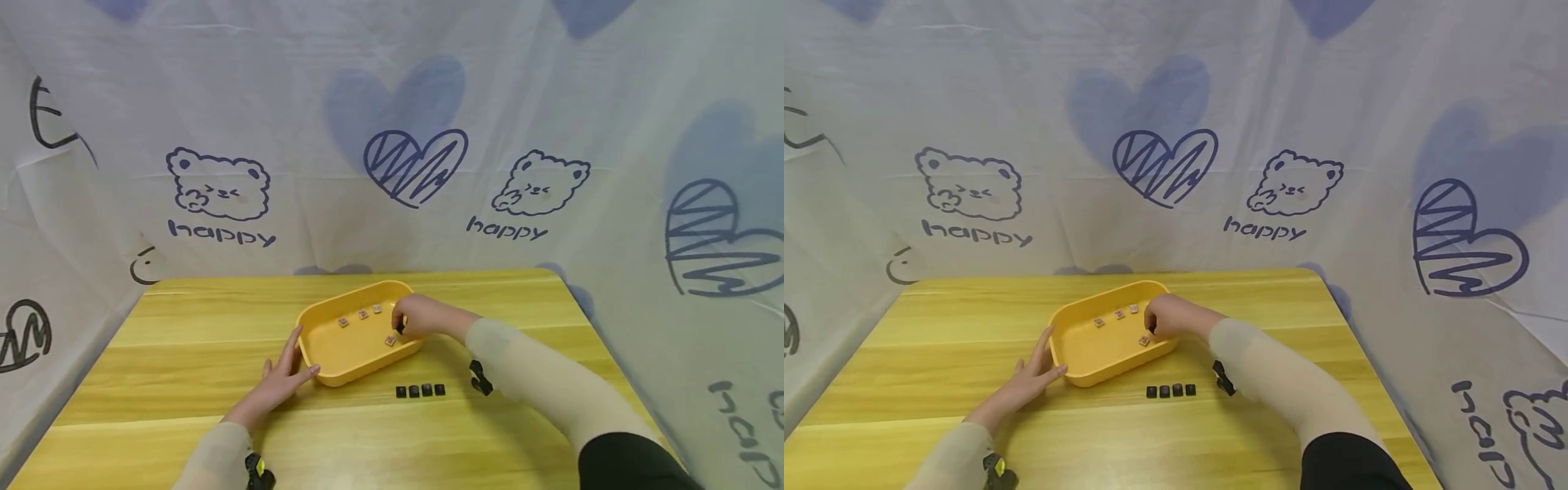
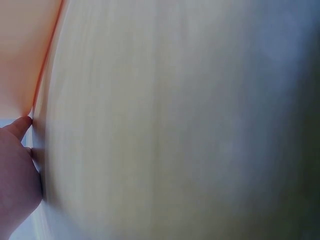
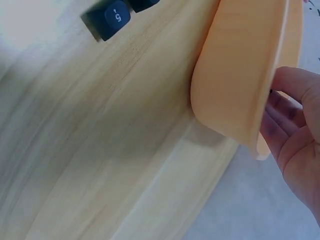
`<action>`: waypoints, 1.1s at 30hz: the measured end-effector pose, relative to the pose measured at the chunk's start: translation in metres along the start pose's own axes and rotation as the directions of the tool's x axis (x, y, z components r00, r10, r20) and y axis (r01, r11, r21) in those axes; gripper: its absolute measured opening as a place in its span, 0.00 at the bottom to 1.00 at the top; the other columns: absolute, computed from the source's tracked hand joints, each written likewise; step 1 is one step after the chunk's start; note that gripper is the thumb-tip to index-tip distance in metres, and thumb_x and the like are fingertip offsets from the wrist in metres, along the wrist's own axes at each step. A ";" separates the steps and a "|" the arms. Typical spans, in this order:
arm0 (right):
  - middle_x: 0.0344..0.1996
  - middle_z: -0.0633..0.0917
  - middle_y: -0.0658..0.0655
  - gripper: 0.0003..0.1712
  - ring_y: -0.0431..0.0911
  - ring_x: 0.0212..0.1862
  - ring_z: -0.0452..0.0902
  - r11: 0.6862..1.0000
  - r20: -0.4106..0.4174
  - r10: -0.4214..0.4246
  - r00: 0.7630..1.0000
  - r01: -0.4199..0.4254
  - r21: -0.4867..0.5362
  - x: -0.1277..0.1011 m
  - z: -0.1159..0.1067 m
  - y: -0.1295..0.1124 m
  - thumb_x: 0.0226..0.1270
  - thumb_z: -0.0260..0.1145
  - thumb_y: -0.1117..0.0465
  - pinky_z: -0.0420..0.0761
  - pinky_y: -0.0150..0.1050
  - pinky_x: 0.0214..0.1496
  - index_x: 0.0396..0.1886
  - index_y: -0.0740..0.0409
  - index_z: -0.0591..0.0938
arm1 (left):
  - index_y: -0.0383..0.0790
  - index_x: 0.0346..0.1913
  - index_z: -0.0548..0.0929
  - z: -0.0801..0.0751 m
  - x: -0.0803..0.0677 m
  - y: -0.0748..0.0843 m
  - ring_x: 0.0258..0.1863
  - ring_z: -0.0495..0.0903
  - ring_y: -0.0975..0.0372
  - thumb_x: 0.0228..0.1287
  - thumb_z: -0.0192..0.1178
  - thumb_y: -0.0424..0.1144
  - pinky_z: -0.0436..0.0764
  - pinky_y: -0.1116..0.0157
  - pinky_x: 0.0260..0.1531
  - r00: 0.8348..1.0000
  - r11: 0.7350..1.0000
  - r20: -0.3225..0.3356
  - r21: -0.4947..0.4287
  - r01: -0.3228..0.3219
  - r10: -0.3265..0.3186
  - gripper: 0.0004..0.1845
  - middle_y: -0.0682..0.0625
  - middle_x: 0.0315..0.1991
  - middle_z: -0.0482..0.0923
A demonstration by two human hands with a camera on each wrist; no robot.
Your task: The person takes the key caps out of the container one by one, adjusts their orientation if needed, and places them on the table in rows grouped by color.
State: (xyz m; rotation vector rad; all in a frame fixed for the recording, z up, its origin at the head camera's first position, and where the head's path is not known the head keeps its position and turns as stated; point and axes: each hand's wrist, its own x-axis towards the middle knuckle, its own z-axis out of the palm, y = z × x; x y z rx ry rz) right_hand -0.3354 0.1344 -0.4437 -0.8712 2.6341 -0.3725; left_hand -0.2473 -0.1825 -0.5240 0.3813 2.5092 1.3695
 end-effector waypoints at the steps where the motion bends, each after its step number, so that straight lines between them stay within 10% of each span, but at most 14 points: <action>1: 0.33 0.84 0.45 0.08 0.39 0.36 0.78 1.000 -0.006 -0.013 1.000 0.013 -0.003 -0.001 -0.001 0.000 0.57 0.73 0.66 0.79 0.34 0.41 0.38 0.55 0.88 | 0.52 0.78 0.30 0.000 0.000 0.000 0.73 0.46 0.42 0.72 0.55 0.52 0.18 0.37 0.62 1.000 1.000 -0.001 0.000 -0.001 0.001 0.49 0.31 0.74 0.46; 33: 0.36 0.81 0.50 0.15 0.42 0.39 0.78 0.963 -0.210 -0.090 0.974 0.139 0.233 -0.087 -0.003 0.016 0.54 0.67 0.76 0.81 0.29 0.43 0.41 0.63 0.88 | 0.54 0.78 0.29 0.001 0.000 0.000 0.74 0.45 0.42 0.72 0.55 0.53 0.18 0.37 0.61 1.000 1.000 0.004 0.004 0.006 -0.006 0.49 0.30 0.74 0.46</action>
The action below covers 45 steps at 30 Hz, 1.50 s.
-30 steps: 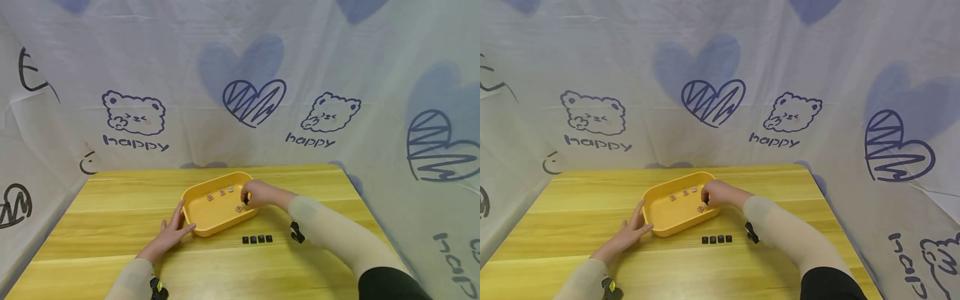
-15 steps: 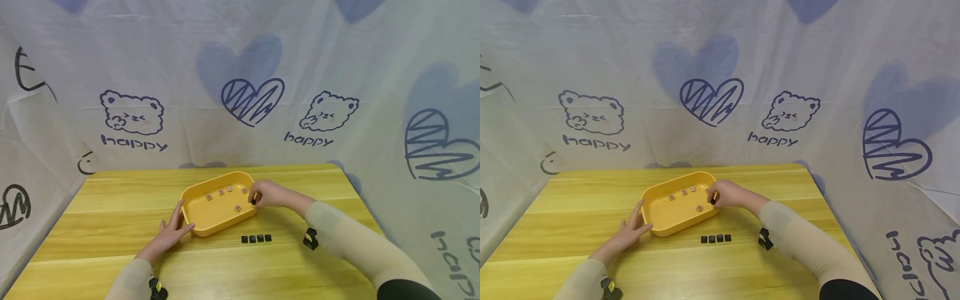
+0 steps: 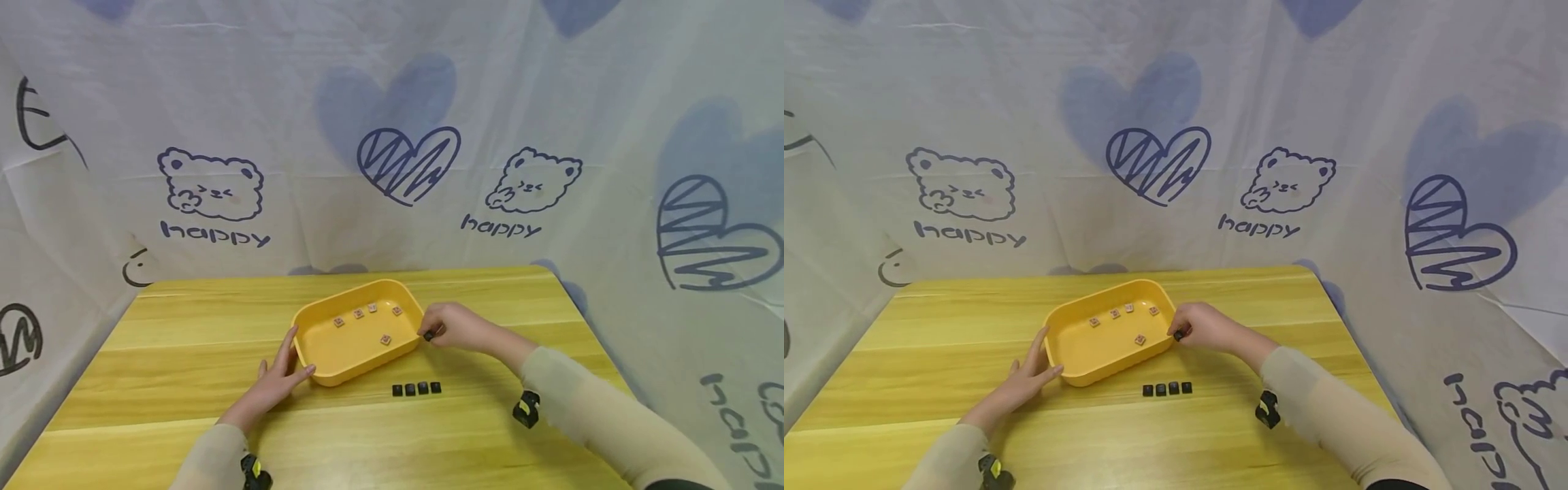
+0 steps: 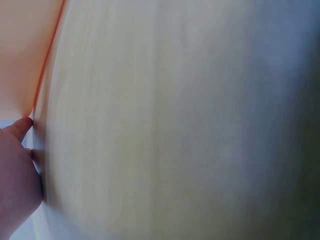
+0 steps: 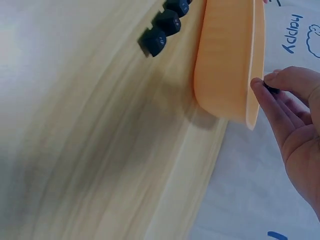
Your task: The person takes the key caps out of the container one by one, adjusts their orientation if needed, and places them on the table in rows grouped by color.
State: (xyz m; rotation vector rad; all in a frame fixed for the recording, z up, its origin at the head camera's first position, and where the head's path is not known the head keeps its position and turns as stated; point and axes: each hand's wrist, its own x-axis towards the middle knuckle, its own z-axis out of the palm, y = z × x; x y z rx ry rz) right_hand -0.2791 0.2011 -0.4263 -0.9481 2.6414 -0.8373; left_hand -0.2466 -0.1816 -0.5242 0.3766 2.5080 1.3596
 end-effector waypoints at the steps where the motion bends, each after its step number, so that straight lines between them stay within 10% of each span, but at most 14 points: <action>1: 0.36 0.80 0.49 0.15 0.42 0.40 0.78 1.000 -0.005 0.012 1.000 -0.012 0.009 -0.002 0.001 0.000 0.53 0.67 0.76 0.81 0.29 0.43 0.41 0.63 0.88 | 0.54 0.78 0.29 0.000 0.000 0.000 0.74 0.45 0.42 0.72 0.55 0.53 0.18 0.37 0.61 1.000 1.000 0.004 -0.003 0.002 -0.002 0.49 0.30 0.74 0.46; 45: 0.30 0.81 0.49 0.10 0.38 0.30 0.76 0.965 -0.126 0.230 0.965 -0.209 0.159 -0.067 0.070 0.031 0.51 0.77 0.70 0.80 0.31 0.31 0.35 0.62 0.88 | 0.54 0.78 0.29 -0.001 -0.001 0.002 0.74 0.44 0.43 0.72 0.55 0.52 0.18 0.37 0.61 1.000 1.000 0.005 -0.022 0.006 -0.005 0.48 0.30 0.74 0.46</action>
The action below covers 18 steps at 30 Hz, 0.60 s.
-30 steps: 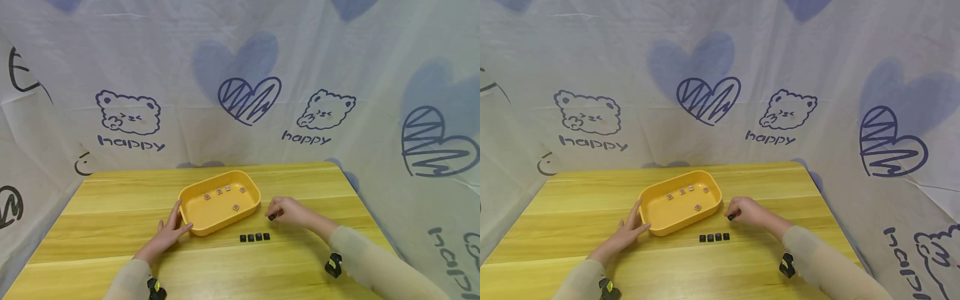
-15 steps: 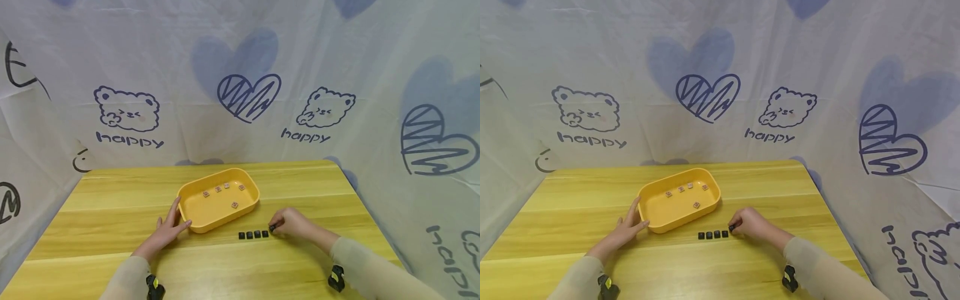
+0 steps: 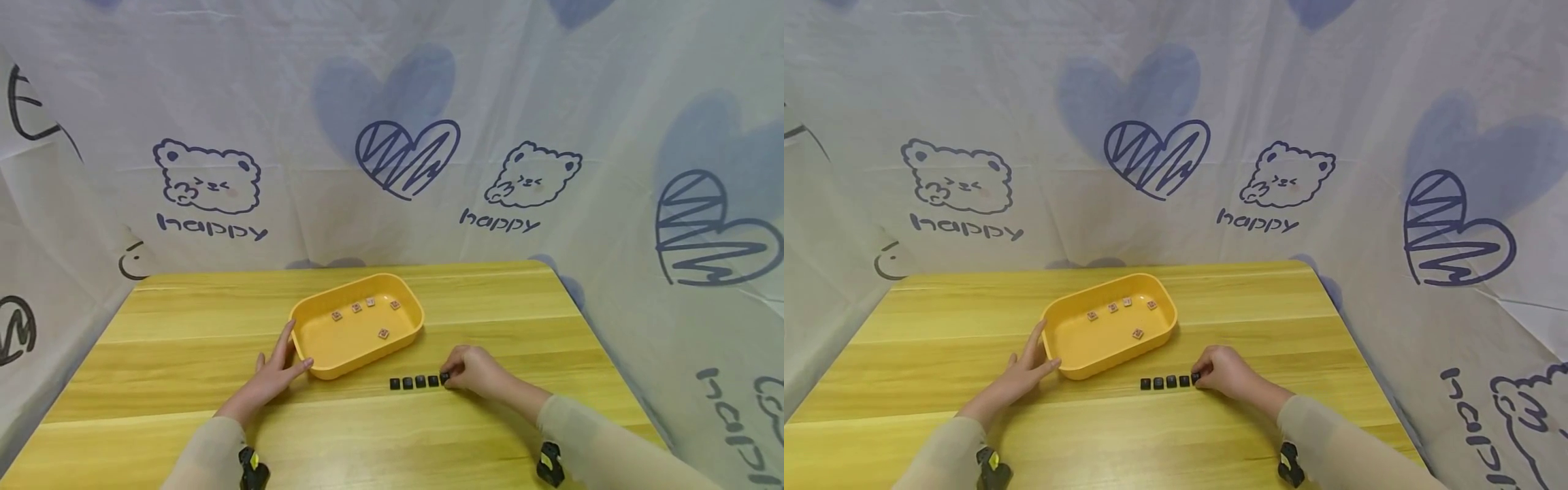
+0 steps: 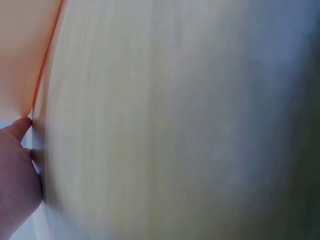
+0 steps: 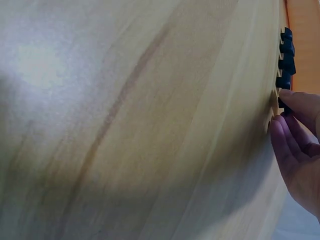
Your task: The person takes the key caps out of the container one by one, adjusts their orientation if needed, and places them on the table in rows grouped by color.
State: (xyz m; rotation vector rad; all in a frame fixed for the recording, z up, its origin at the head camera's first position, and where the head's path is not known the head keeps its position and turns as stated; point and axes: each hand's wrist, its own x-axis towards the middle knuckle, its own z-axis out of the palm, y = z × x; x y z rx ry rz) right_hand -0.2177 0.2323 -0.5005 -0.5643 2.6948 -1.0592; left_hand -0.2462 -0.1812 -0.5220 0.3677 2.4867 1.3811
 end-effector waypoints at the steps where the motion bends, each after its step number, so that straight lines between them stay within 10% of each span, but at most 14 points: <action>1: 0.29 0.81 0.49 0.10 0.38 0.29 0.75 1.000 0.003 0.006 1.000 -0.006 -0.001 0.000 0.000 0.000 0.51 0.76 0.70 0.79 0.32 0.31 0.36 0.62 0.88 | 0.54 0.78 0.29 0.000 0.000 0.000 0.74 0.44 0.43 0.72 0.55 0.52 0.18 0.37 0.61 1.000 1.000 0.001 0.000 0.002 -0.002 0.48 0.30 0.74 0.46; 18: 0.27 0.79 0.49 0.11 0.40 0.28 0.74 0.999 0.019 0.033 0.999 -0.033 0.001 0.000 0.003 0.003 0.50 0.76 0.71 0.78 0.33 0.29 0.34 0.60 0.85 | 0.55 0.78 0.29 0.000 0.000 -0.002 0.74 0.44 0.43 0.72 0.55 0.53 0.17 0.38 0.61 1.000 1.000 -0.001 0.000 0.004 -0.004 0.49 0.31 0.74 0.46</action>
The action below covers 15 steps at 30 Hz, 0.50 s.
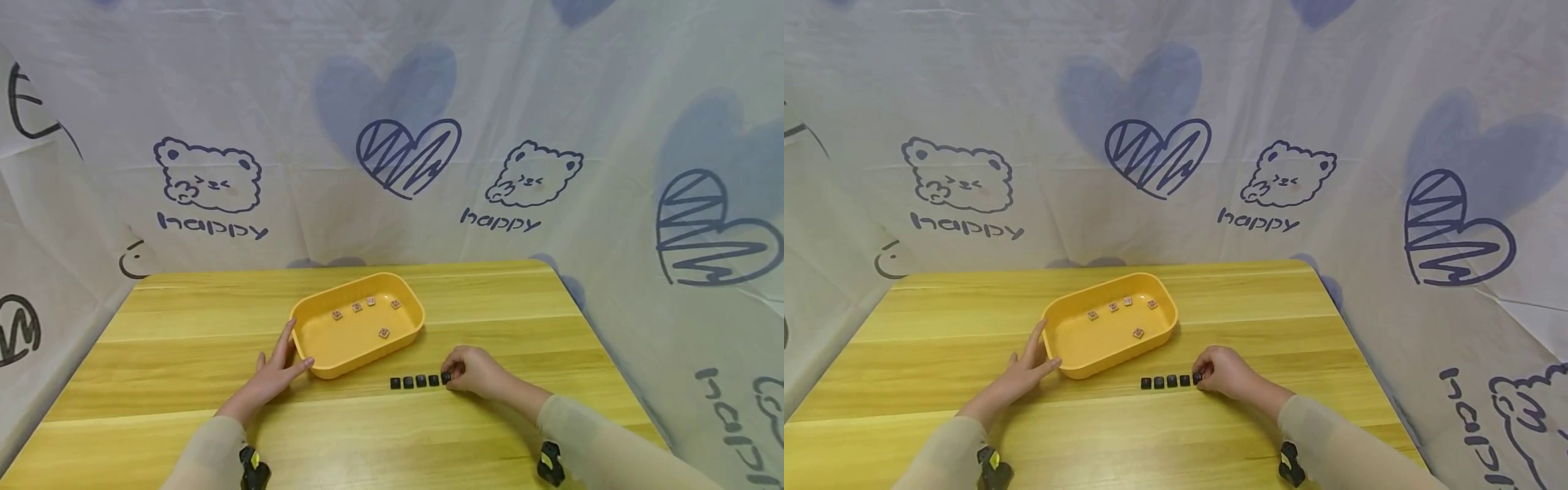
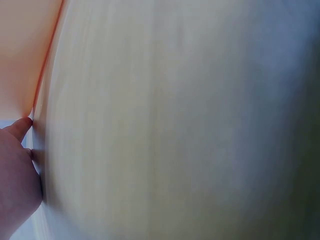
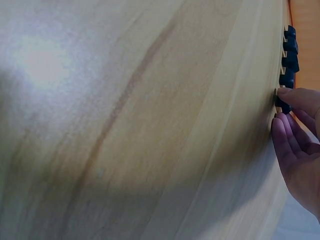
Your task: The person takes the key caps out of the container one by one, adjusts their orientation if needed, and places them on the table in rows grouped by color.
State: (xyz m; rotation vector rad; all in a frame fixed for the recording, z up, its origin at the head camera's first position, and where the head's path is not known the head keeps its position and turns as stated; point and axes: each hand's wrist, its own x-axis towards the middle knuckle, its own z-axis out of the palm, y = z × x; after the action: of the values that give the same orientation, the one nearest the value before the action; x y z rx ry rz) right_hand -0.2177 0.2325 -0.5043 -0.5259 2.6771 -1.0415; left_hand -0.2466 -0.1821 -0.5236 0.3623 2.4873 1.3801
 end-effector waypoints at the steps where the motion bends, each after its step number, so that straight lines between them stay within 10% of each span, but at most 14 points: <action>1: 0.27 0.79 0.49 0.11 0.40 0.29 0.74 1.000 0.001 0.000 1.000 0.000 0.002 0.000 0.000 0.000 0.50 0.76 0.72 0.78 0.33 0.29 0.34 0.60 0.85 | 0.55 0.78 0.29 0.000 0.000 0.001 0.74 0.44 0.43 0.72 0.55 0.54 0.18 0.38 0.61 1.000 1.000 0.001 0.001 -0.001 0.001 0.49 0.30 0.74 0.46; 15: 0.30 0.81 0.51 0.12 0.39 0.31 0.76 1.000 0.007 -0.019 1.000 0.019 0.024 0.001 -0.009 -0.006 0.51 0.76 0.71 0.80 0.33 0.32 0.36 0.62 0.85 | 0.54 0.77 0.28 -0.001 -0.001 0.002 0.74 0.43 0.42 0.71 0.55 0.53 0.16 0.39 0.61 1.000 1.000 0.010 -0.016 0.001 -0.001 0.50 0.30 0.74 0.45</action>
State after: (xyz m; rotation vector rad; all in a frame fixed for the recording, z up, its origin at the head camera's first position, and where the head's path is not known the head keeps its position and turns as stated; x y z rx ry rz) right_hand -0.2204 0.2339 -0.4940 -0.5511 2.6549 -1.0731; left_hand -0.2459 -0.1824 -0.5215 0.3639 2.4663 1.3941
